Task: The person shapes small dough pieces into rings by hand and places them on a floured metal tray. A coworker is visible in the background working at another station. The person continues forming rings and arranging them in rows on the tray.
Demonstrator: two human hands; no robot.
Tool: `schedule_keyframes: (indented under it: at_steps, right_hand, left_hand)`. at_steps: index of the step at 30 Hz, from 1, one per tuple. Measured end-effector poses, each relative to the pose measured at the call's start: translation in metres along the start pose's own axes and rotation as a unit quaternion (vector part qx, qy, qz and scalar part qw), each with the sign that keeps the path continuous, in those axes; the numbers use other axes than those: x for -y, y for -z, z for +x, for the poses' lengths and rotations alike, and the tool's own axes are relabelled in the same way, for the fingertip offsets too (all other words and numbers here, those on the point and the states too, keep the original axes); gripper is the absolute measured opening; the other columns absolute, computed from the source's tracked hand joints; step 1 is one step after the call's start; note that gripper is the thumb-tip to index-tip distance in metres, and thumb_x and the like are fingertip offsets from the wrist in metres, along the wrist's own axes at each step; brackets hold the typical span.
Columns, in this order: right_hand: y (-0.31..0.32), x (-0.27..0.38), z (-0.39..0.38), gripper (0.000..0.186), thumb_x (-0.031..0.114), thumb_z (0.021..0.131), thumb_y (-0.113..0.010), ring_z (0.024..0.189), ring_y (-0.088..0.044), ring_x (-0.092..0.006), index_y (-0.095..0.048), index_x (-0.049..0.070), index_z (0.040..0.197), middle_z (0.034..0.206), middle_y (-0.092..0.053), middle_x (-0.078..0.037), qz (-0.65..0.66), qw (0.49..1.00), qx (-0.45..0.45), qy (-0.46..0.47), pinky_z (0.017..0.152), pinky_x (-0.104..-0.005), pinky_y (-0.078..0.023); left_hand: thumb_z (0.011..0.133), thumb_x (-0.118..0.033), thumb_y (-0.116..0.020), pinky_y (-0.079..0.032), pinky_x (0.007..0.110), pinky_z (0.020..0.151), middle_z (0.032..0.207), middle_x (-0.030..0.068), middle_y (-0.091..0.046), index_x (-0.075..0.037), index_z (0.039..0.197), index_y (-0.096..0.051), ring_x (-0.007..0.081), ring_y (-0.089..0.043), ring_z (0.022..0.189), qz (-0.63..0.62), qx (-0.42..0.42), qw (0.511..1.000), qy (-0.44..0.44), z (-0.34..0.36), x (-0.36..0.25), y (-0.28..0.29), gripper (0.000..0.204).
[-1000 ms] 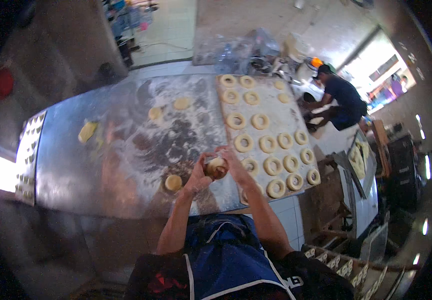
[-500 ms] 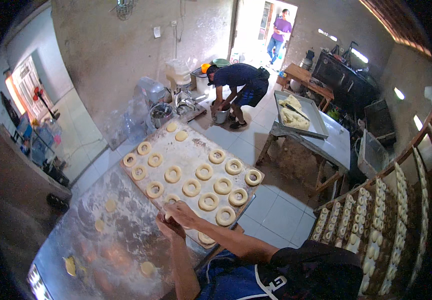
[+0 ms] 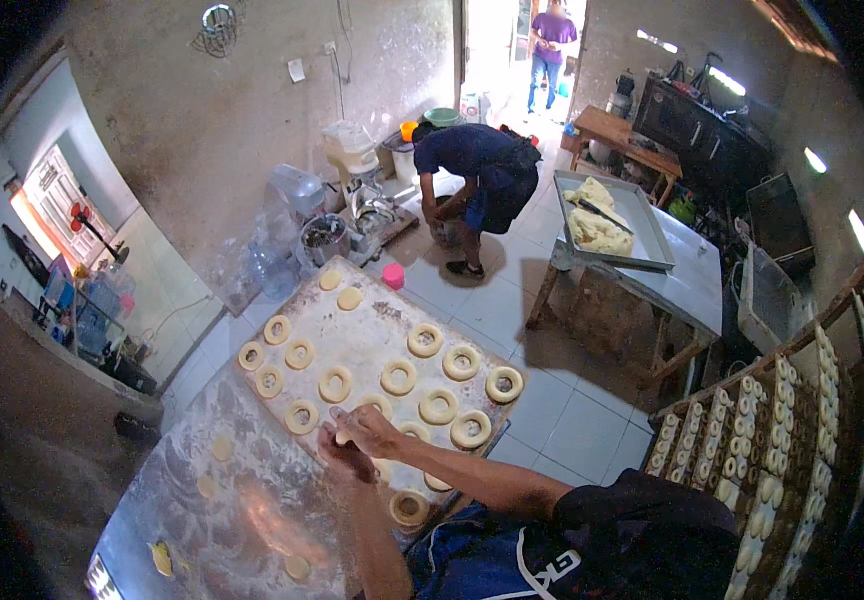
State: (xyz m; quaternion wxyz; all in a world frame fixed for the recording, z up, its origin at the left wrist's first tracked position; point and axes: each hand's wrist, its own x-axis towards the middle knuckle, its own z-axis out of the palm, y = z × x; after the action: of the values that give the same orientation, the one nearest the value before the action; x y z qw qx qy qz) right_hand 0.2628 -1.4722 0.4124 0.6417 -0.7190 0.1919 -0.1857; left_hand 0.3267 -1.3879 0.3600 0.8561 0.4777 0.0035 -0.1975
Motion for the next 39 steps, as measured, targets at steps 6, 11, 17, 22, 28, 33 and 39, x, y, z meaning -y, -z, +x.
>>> schedule_keyframes:
  at_steps: [6, 11, 17, 22, 28, 33, 39]
  right_hand:
    - [0.038, -0.026, 0.03, 0.05, 0.039, 0.096, -0.044, 0.064, -0.062, -0.0304, -0.068, 0.002, 0.072, 0.065, -0.063, -0.017, -0.264, 0.961, 0.082, -0.015, 0.065, -0.036, -0.05]
    - [0.079, -0.037, 0.043, 0.045, 0.033, 0.096, -0.042, 0.058, -0.052, -0.0175, -0.054, 0.0, 0.067, 0.06, -0.054, -0.012, -0.067, 0.985, 0.013, 0.156, 0.057, -0.034, -0.045]
    - [0.108, -0.042, 0.059, 0.044, 0.031, 0.099, -0.037, 0.058, -0.04, -0.0113, -0.046, -0.002, 0.071, 0.057, -0.042, -0.01, 0.012, 1.0, -0.007, -0.019, 0.055, -0.0329, -0.04]
    - [0.122, -0.043, 0.069, 0.043, 0.029, 0.099, -0.04, 0.061, -0.044, -0.01, -0.048, -0.003, 0.072, 0.058, -0.047, -0.005, 0.055, 0.998, 0.024, 0.003, 0.054, -0.0319, -0.04]
    - [0.128, -0.049, 0.077, 0.056, 0.036, 0.098, -0.038, 0.051, -0.056, -0.023, -0.061, -0.005, 0.068, 0.06, -0.061, -0.018, -0.114, 0.992, 0.015, 0.059, 0.055, -0.0375, -0.046]
    - [0.13, -0.054, 0.086, 0.061, 0.039, 0.1, -0.032, 0.049, -0.047, -0.0216, -0.057, -0.006, 0.066, 0.053, -0.053, -0.014, -0.058, 0.998, -0.02, 0.021, 0.054, -0.0388, -0.043]
    - [0.125, -0.053, 0.095, 0.061, 0.038, 0.1, -0.029, 0.05, -0.051, -0.0249, -0.062, -0.003, 0.068, 0.055, -0.056, -0.015, -0.065, 0.997, 0.038, 0.01, 0.056, -0.0396, -0.044]
  left_hand:
    - [0.096, -0.036, -0.041, -0.045, 0.031, 0.067, 0.078, -0.0002, -0.052, -0.013, 0.085, -0.05, 0.0136, -0.053, 0.076, 0.176, -0.003, 0.984, 0.001, 0.025, 0.061, -0.019, 0.028]
    - [0.093, -0.03, -0.049, -0.045, 0.029, 0.06, 0.066, -0.0008, -0.047, -0.011, 0.076, -0.049, 0.0132, -0.048, 0.061, 0.168, 0.041, 0.983, -0.067, 0.03, 0.065, -0.062, 0.025]
    - [0.095, -0.023, -0.047, -0.038, 0.03, 0.055, 0.065, -0.0001, -0.046, -0.008, 0.07, -0.049, 0.013, -0.044, 0.059, -0.094, -0.059, 0.994, 0.014, 0.029, 0.055, -0.124, 0.029]
    - [0.094, -0.027, -0.047, -0.036, 0.028, 0.055, 0.065, -0.0009, -0.041, -0.009, 0.07, -0.045, 0.0115, -0.041, 0.059, 0.049, -0.048, 0.998, -0.011, 0.039, 0.07, -0.13, 0.03]
    - [0.094, -0.029, -0.046, -0.033, 0.028, 0.054, 0.065, -0.002, -0.037, -0.012, 0.068, -0.038, 0.0099, -0.037, 0.059, 0.202, -0.029, 0.973, -0.11, 0.044, 0.072, -0.138, 0.032]
    - [0.093, -0.027, -0.042, -0.034, 0.029, 0.053, 0.065, -0.0002, -0.039, -0.011, 0.066, -0.04, 0.0109, -0.043, 0.061, 0.051, -0.044, 0.996, -0.056, 0.05, 0.073, -0.143, 0.032]
    - [0.093, -0.028, -0.042, -0.036, 0.032, 0.057, 0.066, 0.0014, -0.045, -0.006, 0.068, -0.046, 0.013, -0.043, 0.064, 0.214, -0.05, 0.964, -0.147, 0.066, 0.08, -0.124, 0.033]
